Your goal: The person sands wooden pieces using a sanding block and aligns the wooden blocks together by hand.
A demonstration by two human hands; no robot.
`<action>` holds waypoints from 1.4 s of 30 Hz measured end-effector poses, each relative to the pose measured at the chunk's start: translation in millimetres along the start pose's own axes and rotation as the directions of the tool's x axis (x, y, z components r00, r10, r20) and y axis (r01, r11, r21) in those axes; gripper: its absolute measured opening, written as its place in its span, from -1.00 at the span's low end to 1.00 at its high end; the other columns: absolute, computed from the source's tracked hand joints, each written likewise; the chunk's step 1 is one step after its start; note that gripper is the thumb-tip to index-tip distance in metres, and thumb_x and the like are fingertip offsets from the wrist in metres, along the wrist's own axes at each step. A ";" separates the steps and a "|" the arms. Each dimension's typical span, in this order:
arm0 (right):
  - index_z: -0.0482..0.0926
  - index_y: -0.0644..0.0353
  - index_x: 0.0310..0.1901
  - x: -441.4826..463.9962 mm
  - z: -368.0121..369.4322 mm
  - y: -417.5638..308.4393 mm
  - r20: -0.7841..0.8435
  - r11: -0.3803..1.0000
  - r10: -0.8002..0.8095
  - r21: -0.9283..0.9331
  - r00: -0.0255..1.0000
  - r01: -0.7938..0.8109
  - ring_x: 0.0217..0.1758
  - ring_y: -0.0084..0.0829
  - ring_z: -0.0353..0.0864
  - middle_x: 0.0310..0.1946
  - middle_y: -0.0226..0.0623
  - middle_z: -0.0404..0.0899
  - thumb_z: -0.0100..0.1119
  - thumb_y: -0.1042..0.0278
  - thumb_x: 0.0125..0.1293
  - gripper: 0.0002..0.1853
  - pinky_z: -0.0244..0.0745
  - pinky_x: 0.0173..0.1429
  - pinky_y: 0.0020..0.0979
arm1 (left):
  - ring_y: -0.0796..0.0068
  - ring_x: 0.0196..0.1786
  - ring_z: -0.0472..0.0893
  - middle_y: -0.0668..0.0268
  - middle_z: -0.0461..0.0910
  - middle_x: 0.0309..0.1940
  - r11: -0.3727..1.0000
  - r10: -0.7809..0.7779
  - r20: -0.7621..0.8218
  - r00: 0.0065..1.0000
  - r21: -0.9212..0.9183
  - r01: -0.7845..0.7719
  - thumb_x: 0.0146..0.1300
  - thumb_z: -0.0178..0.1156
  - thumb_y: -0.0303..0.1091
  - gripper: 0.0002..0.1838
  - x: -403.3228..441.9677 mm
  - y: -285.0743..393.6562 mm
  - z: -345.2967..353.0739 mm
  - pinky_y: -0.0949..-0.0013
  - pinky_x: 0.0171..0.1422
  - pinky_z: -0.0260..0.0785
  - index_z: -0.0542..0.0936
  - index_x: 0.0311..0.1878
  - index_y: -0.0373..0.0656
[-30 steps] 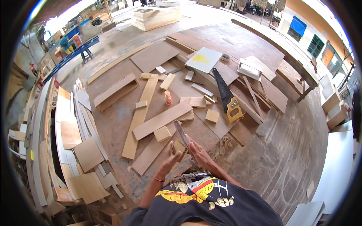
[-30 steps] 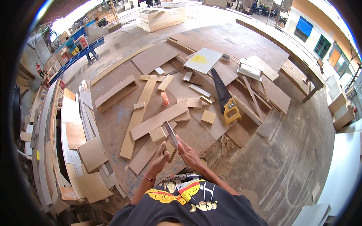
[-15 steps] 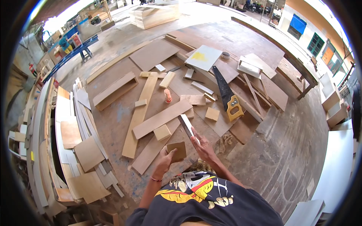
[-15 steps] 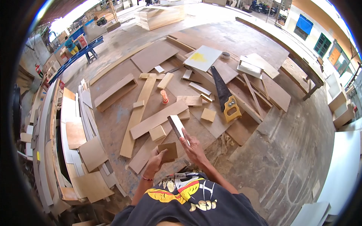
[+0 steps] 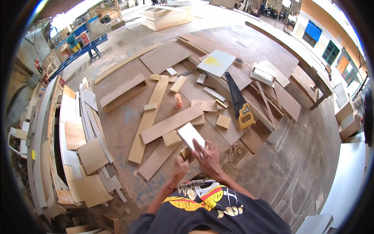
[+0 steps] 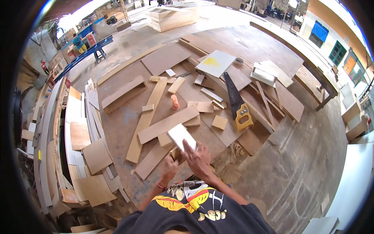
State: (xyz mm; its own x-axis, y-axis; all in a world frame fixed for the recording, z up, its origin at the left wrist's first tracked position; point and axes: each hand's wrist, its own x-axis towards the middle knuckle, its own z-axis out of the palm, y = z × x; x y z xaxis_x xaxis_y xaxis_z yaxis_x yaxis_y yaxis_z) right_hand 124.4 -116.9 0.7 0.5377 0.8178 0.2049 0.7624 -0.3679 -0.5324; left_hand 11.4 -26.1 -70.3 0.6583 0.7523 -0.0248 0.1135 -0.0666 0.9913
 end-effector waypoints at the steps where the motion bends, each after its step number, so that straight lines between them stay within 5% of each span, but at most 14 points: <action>1: 0.32 -0.32 0.26 -6.9 2.6 -0.5 0.035 0.997 -0.067 -0.035 0.997 0.069 0.00 -0.03 0.31 0.03 0.06 0.31 0.00 -0.05 0.28 -0.51 0.25 0.08 -0.09 | 0.45 -0.32 0.55 0.14 0.59 -0.41 0.998 0.026 -0.032 0.999 -0.064 -0.028 0.15 0.03 -0.52 -0.78 0.7 -3.0 1.6 0.34 -0.27 0.39 0.48 -0.14 -0.38; 2: 0.34 -0.39 0.24 -13.2 10.4 0.1 -0.058 0.986 -0.167 -0.018 0.984 0.166 -0.04 -0.08 0.31 0.00 -0.05 0.32 -0.01 -0.11 0.26 -0.52 0.31 -0.06 -0.10 | 0.50 -0.31 0.54 0.19 0.61 -0.40 0.958 0.080 -0.106 0.991 -0.266 -0.106 0.15 0.04 -0.52 -0.79 0.8 -4.2 5.8 0.37 -0.27 0.39 0.49 -0.14 -0.38; 6: 0.34 -0.29 0.25 -5.6 8.8 -0.5 -0.024 0.995 -0.084 0.054 0.996 0.086 0.02 -0.01 0.32 0.01 0.07 0.33 0.03 -0.04 0.26 -0.50 0.25 0.09 -0.09 | 0.54 -0.31 0.54 0.23 0.61 -0.38 0.964 0.018 -0.011 1.000 -0.266 -0.020 0.15 0.05 -0.52 -0.79 -2.4 7.5 -1.7 0.39 -0.27 0.39 0.49 -0.14 -0.40; 9: 0.34 -0.28 0.25 1.2 8.6 0.4 -0.012 0.992 0.042 0.117 0.999 -0.041 0.00 -0.01 0.34 0.00 0.07 0.35 0.06 -0.02 0.25 -0.49 0.27 0.08 -0.10 | 0.51 -0.36 0.55 0.26 0.59 -0.40 1.000 0.011 -0.083 0.996 -0.014 -0.012 0.16 0.06 -0.51 -0.80 -8.8 25.2 2.2 0.39 -0.31 0.40 0.49 -0.17 -0.41; 11: 0.35 -0.28 0.25 -5.4 4.6 -7.0 0.024 0.993 -0.114 -0.003 0.993 0.115 -0.02 -0.02 0.35 -0.01 0.06 0.35 0.07 -0.01 0.24 -0.49 0.29 0.06 -0.11 | 0.55 -0.16 0.52 0.27 0.57 -0.23 0.997 -0.078 -0.002 0.997 -0.014 0.078 0.15 0.10 -0.55 -0.72 -2.1 10.6 -4.4 0.50 -0.11 0.38 0.45 -0.04 -0.37; 13: 0.33 -0.30 0.25 -12.3 5.0 -12.8 -0.030 0.983 -0.178 0.044 0.984 0.179 -0.01 -0.03 0.35 0.00 0.04 0.35 0.06 -0.02 0.25 -0.49 0.30 0.07 -0.12 | 0.54 -0.17 0.51 0.28 0.56 -0.23 0.976 0.137 -0.035 0.990 -0.164 -0.141 0.14 0.12 -0.56 -0.73 -5.2 21.7 -7.1 0.48 -0.09 0.38 0.46 -0.06 -0.37; 15: 0.33 -0.32 0.25 -7.2 6.3 -12.0 0.001 0.996 -0.081 0.042 0.997 0.080 0.01 -0.02 0.35 0.01 0.06 0.35 0.06 -0.03 0.24 -0.49 0.31 0.06 -0.12 | 0.55 -0.16 0.50 0.30 0.56 -0.24 0.948 0.037 -0.047 0.998 -0.316 -0.050 0.16 0.10 -0.54 -0.75 -7.0 22.1 -5.6 0.46 -0.07 0.38 0.48 -0.08 -0.38; 17: 0.33 -0.32 0.25 3.4 14.9 1.2 -0.024 0.995 -0.019 0.092 1.000 0.021 -0.01 -0.02 0.35 0.00 0.06 0.35 0.06 -0.04 0.24 -0.49 0.32 0.04 -0.12 | 0.55 -0.43 0.51 0.28 0.57 -0.43 0.999 0.041 -0.020 0.999 0.003 -0.041 0.17 0.10 -0.47 -0.80 -8.5 19.6 -8.4 0.37 -0.43 0.35 0.50 -0.17 -0.37; 22: 0.31 -0.34 0.26 -7.7 11.4 -5.1 -0.034 0.994 -0.112 0.016 0.993 0.112 -0.05 -0.06 0.34 -0.02 0.04 0.36 0.05 -0.04 0.24 -0.48 0.30 0.01 -0.11 | 0.54 -0.37 0.53 0.23 0.58 -0.40 0.990 0.072 -0.071 0.995 -0.115 -0.080 0.21 0.08 -0.42 -0.79 -6.9 23.8 -1.9 0.39 -0.37 0.37 0.50 -0.16 -0.37; 24: 0.31 -0.30 0.27 -12.2 6.9 -13.8 -0.073 0.987 -0.161 -0.019 0.984 0.160 -0.03 -0.08 0.34 -0.05 0.02 0.39 0.02 -0.05 0.26 -0.48 0.18 0.05 -0.10 | 0.55 -0.16 0.50 0.28 0.58 -0.25 0.984 0.137 0.021 0.990 -0.122 -0.133 0.23 0.01 -0.49 -0.74 -7.0 34.6 -11.0 0.46 -0.10 0.37 0.47 -0.04 -0.38; 32: 0.32 -0.29 0.27 -7.0 11.6 -5.3 -0.067 0.997 -0.075 -0.027 0.995 0.074 0.03 -0.13 0.34 -0.04 0.03 0.40 0.04 -0.04 0.25 -0.48 0.12 0.04 -0.12 | 0.42 -0.32 0.56 0.13 0.58 -0.41 0.987 0.135 -0.014 0.991 0.089 -0.133 0.16 0.03 -0.52 -0.83 -9.0 25.0 -0.6 0.32 -0.28 0.39 0.48 -0.22 -0.42; 34: 0.31 -0.30 0.27 -14.5 10.6 -13.4 -0.103 0.982 -0.186 -0.042 0.977 0.183 -0.02 -0.14 0.35 -0.04 -0.04 0.38 0.02 -0.06 0.25 -0.47 0.09 0.05 -0.13 | 0.40 -0.37 0.55 0.09 0.58 -0.45 0.953 0.214 -0.136 0.967 -0.186 -0.237 0.15 0.03 -0.54 -0.85 -7.3 29.9 1.7 0.29 -0.31 0.37 0.48 -0.25 -0.44; 40: 0.27 -0.33 0.29 4.0 17.8 2.5 -0.116 1.000 0.019 0.013 0.993 -0.018 -0.03 -0.17 0.36 -0.06 -0.05 0.39 -0.06 -0.10 0.28 -0.48 0.06 -0.02 -0.16 | 0.25 -0.42 0.57 -0.01 0.53 -0.49 0.971 0.073 0.031 0.997 0.228 -0.079 0.18 0.06 -0.54 -0.90 -16.4 46.7 -8.0 0.26 -0.37 0.31 0.47 -0.27 -0.38; 42: 0.27 -0.33 0.29 -4.7 19.5 -1.8 -0.111 0.998 -0.054 -0.031 0.992 0.050 -0.05 -0.17 0.36 -0.05 -0.04 0.39 -0.06 -0.10 0.28 -0.48 0.06 -0.02 -0.16 | 0.22 -0.45 0.55 0.01 0.53 -0.50 0.975 0.173 0.013 0.985 0.139 -0.173 0.18 0.07 -0.51 -0.89 -10.7 21.4 -5.8 0.27 -0.38 0.31 0.47 -0.29 -0.37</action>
State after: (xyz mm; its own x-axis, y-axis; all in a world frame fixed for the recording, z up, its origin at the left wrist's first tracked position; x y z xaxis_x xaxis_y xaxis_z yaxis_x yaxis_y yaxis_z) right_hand 113.5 -111.5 -15.4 0.5326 0.7824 0.3227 0.7994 -0.3399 -0.4954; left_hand 2.5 -31.8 -48.1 0.6773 0.7212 0.1457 0.0997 -0.2861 0.9530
